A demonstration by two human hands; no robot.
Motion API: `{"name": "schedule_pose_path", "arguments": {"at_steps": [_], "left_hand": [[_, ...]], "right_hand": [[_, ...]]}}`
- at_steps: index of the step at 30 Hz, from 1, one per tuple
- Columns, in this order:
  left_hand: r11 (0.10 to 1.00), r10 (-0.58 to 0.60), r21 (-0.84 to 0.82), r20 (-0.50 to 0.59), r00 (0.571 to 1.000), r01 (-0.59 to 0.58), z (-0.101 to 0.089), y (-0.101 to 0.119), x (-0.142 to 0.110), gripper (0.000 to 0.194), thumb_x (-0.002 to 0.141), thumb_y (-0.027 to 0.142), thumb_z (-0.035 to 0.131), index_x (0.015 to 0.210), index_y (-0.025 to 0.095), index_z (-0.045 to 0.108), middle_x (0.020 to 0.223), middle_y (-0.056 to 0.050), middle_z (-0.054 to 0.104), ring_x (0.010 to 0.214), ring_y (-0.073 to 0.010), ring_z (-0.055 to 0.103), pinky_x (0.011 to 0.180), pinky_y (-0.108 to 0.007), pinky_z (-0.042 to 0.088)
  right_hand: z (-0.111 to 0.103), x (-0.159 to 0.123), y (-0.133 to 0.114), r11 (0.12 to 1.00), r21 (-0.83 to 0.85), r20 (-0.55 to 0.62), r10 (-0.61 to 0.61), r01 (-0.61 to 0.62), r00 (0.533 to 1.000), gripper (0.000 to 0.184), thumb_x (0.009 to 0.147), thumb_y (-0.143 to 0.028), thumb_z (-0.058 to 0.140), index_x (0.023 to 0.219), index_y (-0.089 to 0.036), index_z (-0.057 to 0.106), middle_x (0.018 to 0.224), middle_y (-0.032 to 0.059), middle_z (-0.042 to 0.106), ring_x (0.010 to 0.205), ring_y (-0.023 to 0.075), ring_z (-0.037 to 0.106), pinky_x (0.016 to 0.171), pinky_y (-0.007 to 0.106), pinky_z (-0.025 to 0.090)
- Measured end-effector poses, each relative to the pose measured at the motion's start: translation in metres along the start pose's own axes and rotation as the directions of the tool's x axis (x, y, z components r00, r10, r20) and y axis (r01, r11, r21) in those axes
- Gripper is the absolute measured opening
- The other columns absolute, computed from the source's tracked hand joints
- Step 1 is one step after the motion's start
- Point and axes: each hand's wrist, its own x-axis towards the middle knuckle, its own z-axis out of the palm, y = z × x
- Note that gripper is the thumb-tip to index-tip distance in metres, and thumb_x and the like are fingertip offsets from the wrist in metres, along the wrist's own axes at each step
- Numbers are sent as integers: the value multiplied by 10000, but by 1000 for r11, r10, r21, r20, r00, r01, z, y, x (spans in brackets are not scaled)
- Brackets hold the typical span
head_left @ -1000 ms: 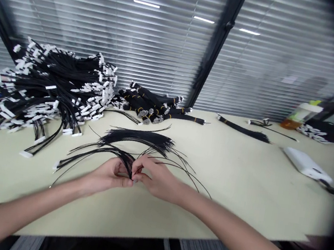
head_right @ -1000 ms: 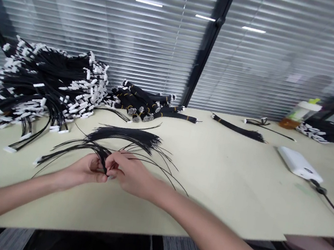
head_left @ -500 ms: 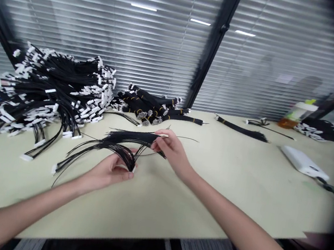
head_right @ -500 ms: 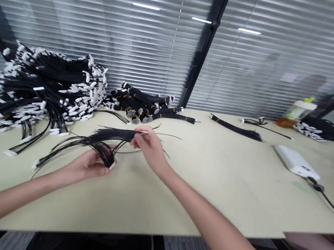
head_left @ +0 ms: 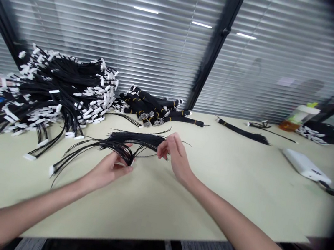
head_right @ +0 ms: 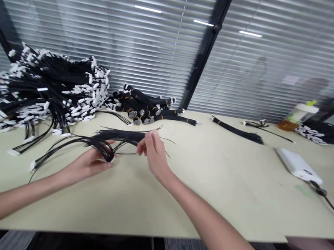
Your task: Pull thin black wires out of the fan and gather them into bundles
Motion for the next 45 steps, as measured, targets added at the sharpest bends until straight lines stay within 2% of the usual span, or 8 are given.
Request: {"name": "schedule_pose_path", "arguments": {"at_steps": [4, 7, 9, 13, 17, 22, 38, 45], "left_hand": [[1000, 19, 16, -46, 999, -18, 1, -5, 1, 724, 800, 352, 612, 1382, 209, 206, 1089, -73, 568, 1003, -218, 554, 880, -391, 474], [997, 42, 61, -45, 998, -39, 2, -6, 0, 754, 813, 355, 594, 1404, 221, 146, 1062, -61, 549, 952, -201, 564, 840, -369, 491], [989, 67, 133, -18, 998, -64, 3, -4, -3, 708, 829, 356, 566, 1396, 221, 164, 1038, -56, 549, 901, -190, 572, 801, -356, 499], [928, 104, 351, 87, 991, -128, 2, 4, -9, 338, 846, 341, 513, 1126, 164, 442, 968, -70, 577, 856, -203, 574, 727, -331, 479], [847, 84, 518, 94, 992, -120, -1, 9, -12, 211, 817, 283, 497, 976, 157, 436, 876, -60, 568, 757, -195, 551, 643, -310, 434], [764, 112, 610, 193, 975, -209, 1, 15, -14, 65, 796, 211, 455, 830, 183, 407, 782, -22, 522, 684, -171, 515, 593, -281, 369], [653, 33, 715, 300, 953, -248, 8, 21, -22, 77, 777, 222, 459, 718, 179, 482, 721, -8, 562, 624, -139, 521, 552, -243, 330], [546, 89, 763, 359, 929, -347, 12, 24, -24, 119, 792, 209, 434, 745, 176, 538, 680, -20, 587, 597, -148, 529, 549, -260, 323]], "right_hand": [[9, -6, 2, 904, -368, 269, -120, 218, 956, 466, 971, -374, 266, 642, -160, 518, 725, 47, 585, 729, 143, 527, 740, 303, 401], [19, -12, 1, 824, -474, 352, -145, 310, 925, 336, 953, -347, 346, 877, -162, 616, 924, 63, 629, 917, 185, 536, 873, 347, 388], [26, -17, -2, 817, -492, 345, -133, 300, 929, 310, 936, -361, 398, 1090, -161, 577, 1103, 79, 598, 1062, 209, 496, 955, 372, 359], [37, -25, -9, 861, -436, 358, -103, 264, 928, 468, 894, -401, 480, 1300, -175, 425, 1303, 98, 477, 1211, 228, 405, 1029, 396, 318], [45, -32, -9, 908, -367, 344, -70, 202, 937, 532, 858, -474, 515, 1284, -174, 408, 1268, 109, 483, 1183, 237, 427, 1003, 412, 350], [51, -37, -3, 927, -354, 297, -15, 124, 955, 597, 821, -491, 555, 1269, -142, 373, 1254, 139, 459, 1193, 250, 416, 1009, 427, 351], [53, -37, -11, 937, -290, 356, -83, 194, 931, 389, 827, -375, 557, 1134, -145, 493, 1091, 95, 533, 1039, 216, 478, 928, 372, 398], [53, -35, -18, 982, -106, 333, -112, 155, 936, 213, 793, -197, 563, 1004, -168, 564, 1043, 47, 574, 1014, 171, 514, 921, 311, 400]]}}
